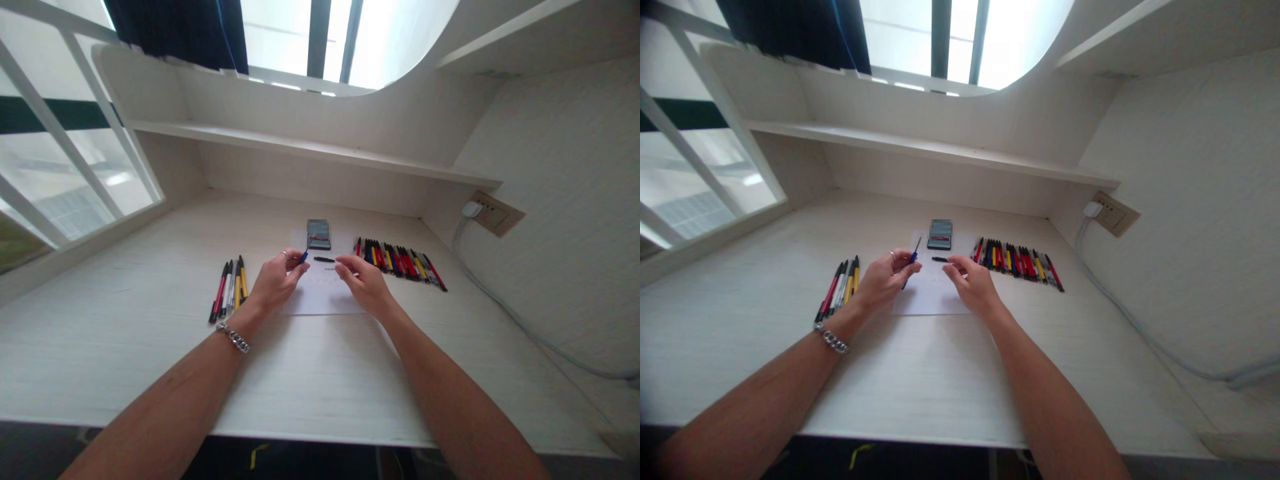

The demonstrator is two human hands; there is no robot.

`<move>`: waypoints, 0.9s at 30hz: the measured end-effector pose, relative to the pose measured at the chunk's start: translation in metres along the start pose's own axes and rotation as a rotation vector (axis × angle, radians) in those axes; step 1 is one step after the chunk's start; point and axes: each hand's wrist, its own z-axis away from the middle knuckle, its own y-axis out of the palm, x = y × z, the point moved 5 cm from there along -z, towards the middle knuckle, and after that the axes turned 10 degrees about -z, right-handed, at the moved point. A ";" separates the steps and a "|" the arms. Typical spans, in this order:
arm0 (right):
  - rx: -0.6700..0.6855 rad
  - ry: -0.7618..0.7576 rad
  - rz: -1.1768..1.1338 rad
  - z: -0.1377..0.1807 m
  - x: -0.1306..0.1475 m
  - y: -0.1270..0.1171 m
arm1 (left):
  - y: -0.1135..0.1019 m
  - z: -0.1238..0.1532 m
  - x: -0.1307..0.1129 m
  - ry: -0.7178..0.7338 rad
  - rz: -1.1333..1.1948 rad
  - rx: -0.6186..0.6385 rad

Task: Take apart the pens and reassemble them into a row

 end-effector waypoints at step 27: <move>0.163 -0.011 0.532 -0.008 -0.035 0.026 | 0.018 -0.001 0.011 -0.107 0.323 0.119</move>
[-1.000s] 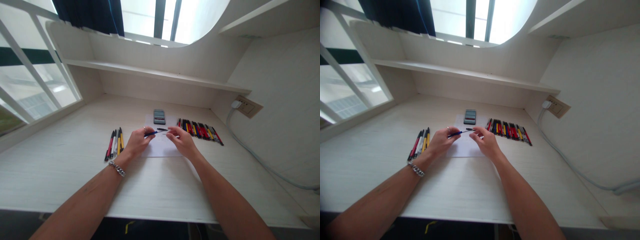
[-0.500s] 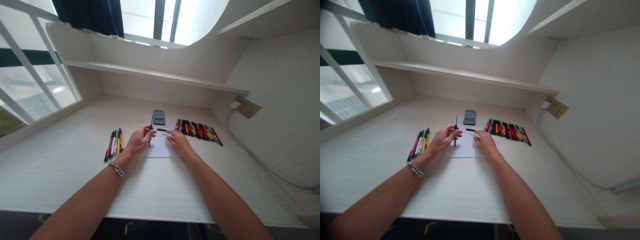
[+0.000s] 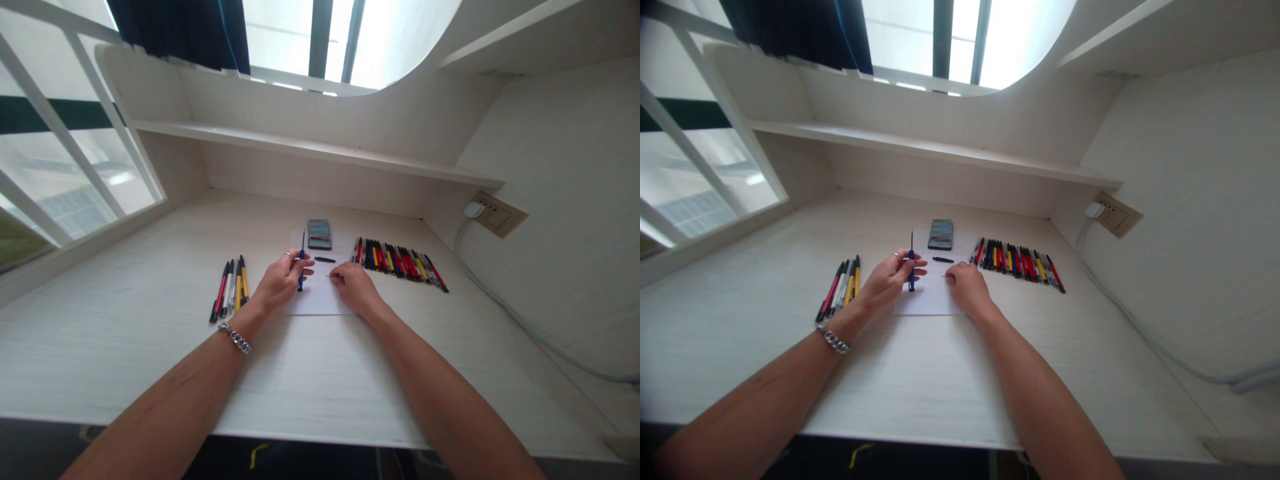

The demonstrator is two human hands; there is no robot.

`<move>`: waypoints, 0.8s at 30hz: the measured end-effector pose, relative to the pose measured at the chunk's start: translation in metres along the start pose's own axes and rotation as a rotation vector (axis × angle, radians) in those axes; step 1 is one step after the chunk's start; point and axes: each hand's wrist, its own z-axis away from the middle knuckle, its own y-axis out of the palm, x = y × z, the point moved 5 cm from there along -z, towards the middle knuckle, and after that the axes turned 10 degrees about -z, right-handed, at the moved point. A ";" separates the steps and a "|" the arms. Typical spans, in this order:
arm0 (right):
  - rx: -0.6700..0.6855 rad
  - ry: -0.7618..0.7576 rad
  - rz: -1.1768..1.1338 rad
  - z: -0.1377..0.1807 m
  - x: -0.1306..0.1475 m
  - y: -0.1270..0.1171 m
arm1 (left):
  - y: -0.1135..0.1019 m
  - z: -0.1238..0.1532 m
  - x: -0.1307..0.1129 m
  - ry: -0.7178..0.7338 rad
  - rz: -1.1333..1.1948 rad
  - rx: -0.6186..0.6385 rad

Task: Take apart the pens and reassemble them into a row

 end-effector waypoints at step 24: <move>0.059 0.071 0.001 0.008 0.007 -0.016 | -0.005 0.007 -0.015 0.192 -0.325 -0.042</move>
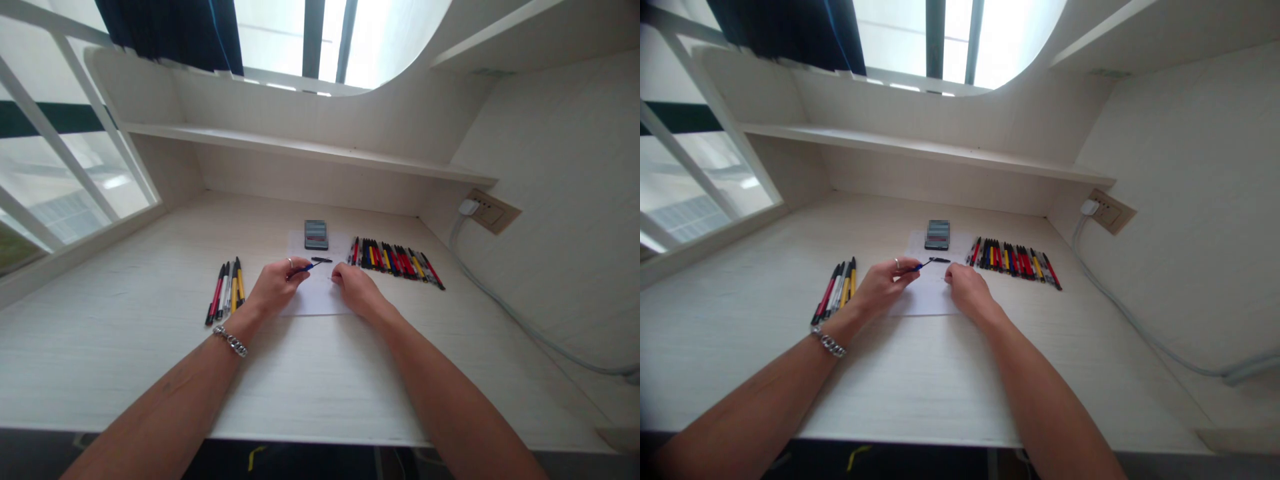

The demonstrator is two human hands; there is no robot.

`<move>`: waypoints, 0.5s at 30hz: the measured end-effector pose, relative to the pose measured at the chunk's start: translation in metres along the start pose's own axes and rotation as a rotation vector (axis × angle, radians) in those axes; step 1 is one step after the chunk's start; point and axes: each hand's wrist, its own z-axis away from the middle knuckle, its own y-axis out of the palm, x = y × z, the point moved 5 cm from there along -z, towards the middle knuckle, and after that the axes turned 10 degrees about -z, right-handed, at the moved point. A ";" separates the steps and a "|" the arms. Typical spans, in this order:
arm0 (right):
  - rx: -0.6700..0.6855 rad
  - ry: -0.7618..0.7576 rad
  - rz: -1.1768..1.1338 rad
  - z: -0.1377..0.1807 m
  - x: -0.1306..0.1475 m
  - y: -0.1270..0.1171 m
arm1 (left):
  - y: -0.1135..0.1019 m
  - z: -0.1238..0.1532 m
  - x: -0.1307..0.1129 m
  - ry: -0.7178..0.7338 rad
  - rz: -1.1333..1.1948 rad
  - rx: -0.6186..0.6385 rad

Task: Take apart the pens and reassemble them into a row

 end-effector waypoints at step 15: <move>-0.259 -0.200 -0.282 0.011 0.015 -0.037 | 0.005 0.002 -0.002 0.081 -0.232 0.131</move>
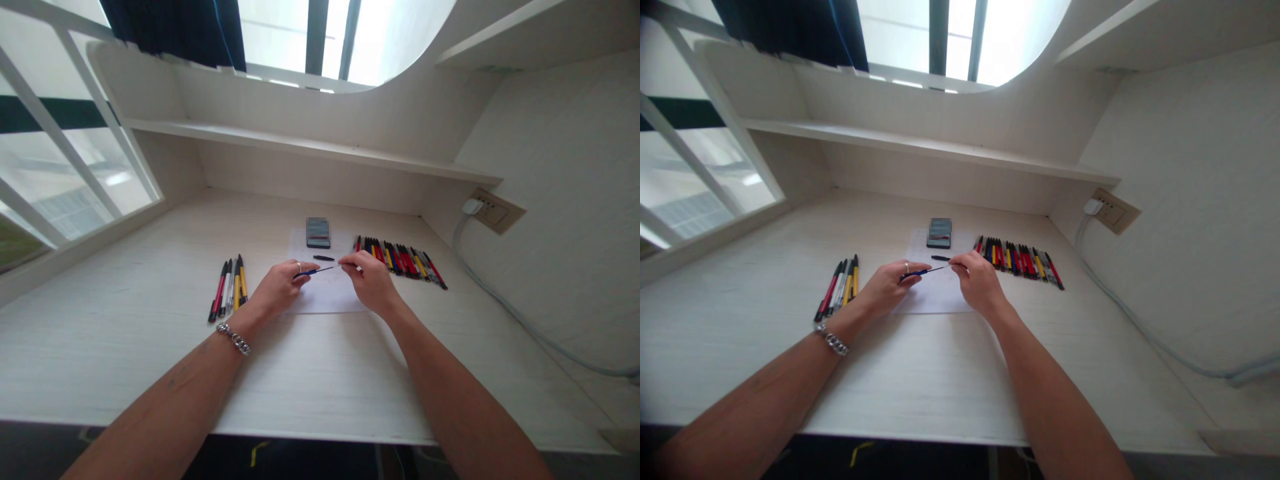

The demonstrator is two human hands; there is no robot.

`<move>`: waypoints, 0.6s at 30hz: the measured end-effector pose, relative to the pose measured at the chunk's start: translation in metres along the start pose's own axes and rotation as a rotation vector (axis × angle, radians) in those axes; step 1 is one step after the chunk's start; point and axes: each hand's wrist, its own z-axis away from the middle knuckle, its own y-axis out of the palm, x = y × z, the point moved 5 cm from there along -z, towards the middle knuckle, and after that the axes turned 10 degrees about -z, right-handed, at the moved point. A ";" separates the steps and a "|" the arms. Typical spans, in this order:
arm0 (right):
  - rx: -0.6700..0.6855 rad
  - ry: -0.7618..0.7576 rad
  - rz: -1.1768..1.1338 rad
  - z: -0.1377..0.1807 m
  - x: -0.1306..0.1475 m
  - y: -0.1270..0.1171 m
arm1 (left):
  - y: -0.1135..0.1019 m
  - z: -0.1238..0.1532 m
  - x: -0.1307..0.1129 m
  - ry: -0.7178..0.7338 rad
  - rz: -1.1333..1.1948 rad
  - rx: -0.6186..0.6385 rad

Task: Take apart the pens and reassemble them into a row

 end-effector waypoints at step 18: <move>0.094 -0.010 0.029 0.004 0.003 0.015 | 0.003 0.001 -0.003 0.023 -0.044 0.019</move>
